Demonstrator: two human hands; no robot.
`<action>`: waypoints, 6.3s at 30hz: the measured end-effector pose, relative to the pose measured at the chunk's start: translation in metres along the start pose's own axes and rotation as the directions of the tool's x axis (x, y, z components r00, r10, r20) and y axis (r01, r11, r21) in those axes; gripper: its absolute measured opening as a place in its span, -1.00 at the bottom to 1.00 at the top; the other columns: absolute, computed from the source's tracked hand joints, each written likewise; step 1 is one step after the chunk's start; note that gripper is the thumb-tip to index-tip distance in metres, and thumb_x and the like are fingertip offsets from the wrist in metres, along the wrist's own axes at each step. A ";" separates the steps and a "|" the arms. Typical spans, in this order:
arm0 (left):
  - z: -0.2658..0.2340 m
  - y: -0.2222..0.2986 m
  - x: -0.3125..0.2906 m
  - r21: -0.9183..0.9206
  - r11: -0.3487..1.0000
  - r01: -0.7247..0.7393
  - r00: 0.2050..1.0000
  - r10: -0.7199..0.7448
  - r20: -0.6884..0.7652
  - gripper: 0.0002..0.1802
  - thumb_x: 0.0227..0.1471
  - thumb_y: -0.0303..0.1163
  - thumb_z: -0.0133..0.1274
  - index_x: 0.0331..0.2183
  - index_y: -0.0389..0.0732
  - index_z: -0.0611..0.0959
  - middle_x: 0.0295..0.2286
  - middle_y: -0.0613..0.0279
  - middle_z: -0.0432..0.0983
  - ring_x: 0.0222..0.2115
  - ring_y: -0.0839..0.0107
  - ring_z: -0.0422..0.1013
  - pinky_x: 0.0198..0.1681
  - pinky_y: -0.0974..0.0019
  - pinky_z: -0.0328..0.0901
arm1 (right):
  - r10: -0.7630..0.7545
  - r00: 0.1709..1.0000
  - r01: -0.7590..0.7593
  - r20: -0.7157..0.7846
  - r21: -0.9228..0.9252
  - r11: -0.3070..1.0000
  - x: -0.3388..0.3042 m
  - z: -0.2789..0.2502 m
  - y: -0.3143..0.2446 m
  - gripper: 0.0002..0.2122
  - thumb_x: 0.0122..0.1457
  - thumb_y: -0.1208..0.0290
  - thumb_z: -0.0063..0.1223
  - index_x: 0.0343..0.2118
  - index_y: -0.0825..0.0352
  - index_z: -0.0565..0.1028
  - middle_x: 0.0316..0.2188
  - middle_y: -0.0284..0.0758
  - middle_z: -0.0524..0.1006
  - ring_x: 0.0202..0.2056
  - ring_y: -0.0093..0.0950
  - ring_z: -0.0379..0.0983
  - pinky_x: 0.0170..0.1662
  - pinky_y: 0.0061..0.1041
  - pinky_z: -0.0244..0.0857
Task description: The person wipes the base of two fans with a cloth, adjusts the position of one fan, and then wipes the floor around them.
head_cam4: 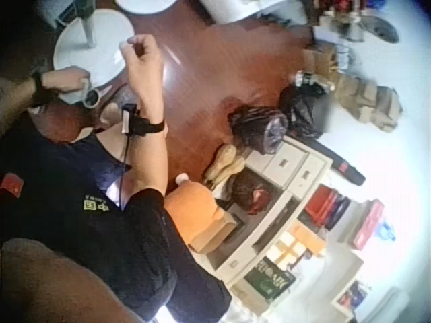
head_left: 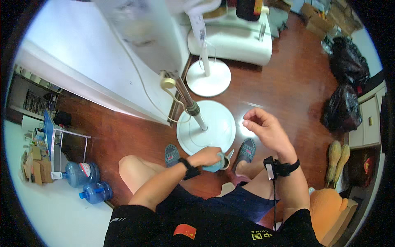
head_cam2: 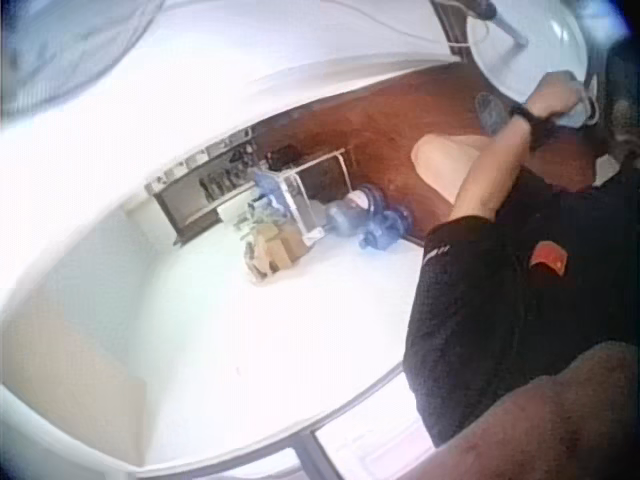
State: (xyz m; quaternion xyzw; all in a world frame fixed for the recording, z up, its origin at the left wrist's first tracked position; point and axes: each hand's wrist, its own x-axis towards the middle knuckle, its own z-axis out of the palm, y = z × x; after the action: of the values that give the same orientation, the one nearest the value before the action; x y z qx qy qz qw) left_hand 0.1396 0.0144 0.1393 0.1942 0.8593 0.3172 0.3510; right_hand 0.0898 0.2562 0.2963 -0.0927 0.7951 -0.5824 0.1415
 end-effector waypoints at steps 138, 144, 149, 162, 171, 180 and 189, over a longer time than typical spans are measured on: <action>-0.094 0.138 -0.027 -0.828 -0.217 -0.517 0.856 -0.143 -0.497 -0.68 0.35 -0.43 -0.20 0.03 -0.37 0.49 -0.08 0.11 0.49 -0.08 0.32 0.43 0.06 0.23 0.33 | -0.429 0.834 0.255 -0.346 -0.448 0.857 -0.014 0.088 -0.034 -0.48 0.36 0.26 -0.04 0.21 0.59 0.26 0.21 0.17 0.30 0.26 0.00 0.22 0.29 -0.27 0.15; -0.066 0.108 -0.036 -0.819 -0.153 -0.553 0.833 -0.112 -0.541 -0.72 0.34 -0.46 -0.19 -0.03 -0.35 0.52 -0.12 0.16 0.51 -0.18 0.42 0.44 -0.12 0.33 0.36 | -0.689 0.673 0.430 -0.268 -0.616 0.660 -0.037 0.092 -0.024 -0.69 0.21 0.40 0.15 -0.03 0.43 0.52 -0.08 -0.02 0.57 0.04 -0.05 0.48 0.08 -0.24 0.38; -0.044 0.123 -0.045 -0.813 -0.175 -0.556 0.831 -0.100 -0.547 -0.74 0.36 -0.42 -0.21 -0.02 -0.24 0.51 -0.22 0.22 0.53 -0.26 0.44 0.45 -0.16 0.33 0.37 | -0.760 0.572 0.394 -0.308 -0.709 0.584 -0.053 0.084 -0.023 -0.81 0.00 0.35 0.34 -0.40 0.35 0.61 -0.40 -0.16 0.64 -0.17 -0.15 0.61 -0.17 -0.20 0.47; -0.051 0.119 -0.038 -0.963 -0.047 -0.265 0.964 -0.047 -0.263 -0.63 0.33 -0.25 -0.04 0.12 -0.05 0.45 -0.05 0.27 0.50 -0.08 0.40 0.45 0.04 0.11 0.38 | -0.472 0.797 0.275 -0.376 -0.470 0.839 -0.048 0.052 -0.002 -0.88 0.05 0.49 0.30 -0.43 0.39 0.56 -0.50 -0.15 0.57 -0.46 -0.20 0.55 -0.38 -0.30 0.41; -0.077 0.082 0.004 -0.976 0.147 -0.162 0.987 0.025 -0.160 -0.62 0.29 -0.21 0.04 0.09 -0.07 0.48 -0.09 0.30 0.53 -0.13 0.43 0.50 -0.12 0.15 0.47 | -0.336 0.907 0.207 -0.253 -0.425 0.881 0.002 0.023 -0.009 -0.81 0.06 0.41 0.30 -0.39 0.39 0.52 -0.47 -0.12 0.56 -0.41 -0.11 0.54 -0.35 -0.24 0.39; -0.128 0.077 0.030 -0.902 0.388 -0.190 0.966 -0.090 -0.242 -0.62 0.27 -0.03 0.05 -0.09 -0.13 0.59 -0.39 0.41 0.54 -0.48 0.64 0.44 -0.50 0.51 0.33 | -0.312 0.926 0.206 -0.212 -0.408 0.889 0.043 0.030 -0.003 -0.64 0.06 0.31 0.33 -0.15 0.36 0.48 -0.34 -0.10 0.59 -0.27 -0.03 0.56 -0.23 -0.18 0.43; -0.220 0.036 0.086 -0.618 0.775 -0.133 0.892 -0.177 -0.415 -0.34 0.22 0.07 0.08 0.12 -0.26 0.46 -0.25 0.25 0.49 -0.22 0.46 0.44 -0.14 0.36 0.36 | -0.173 0.880 0.063 -0.442 -0.253 0.965 0.042 0.004 -0.007 -0.71 0.02 0.45 0.39 -0.24 0.36 0.51 -0.42 -0.12 0.61 -0.41 -0.27 0.59 -0.35 -0.40 0.43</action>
State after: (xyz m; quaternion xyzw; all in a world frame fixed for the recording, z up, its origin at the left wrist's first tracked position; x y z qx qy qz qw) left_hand -0.0747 -0.0013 0.2444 -0.0241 0.7621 0.6184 0.1904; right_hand 0.0510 0.2369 0.2973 -0.0164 0.8610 -0.4986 -0.0987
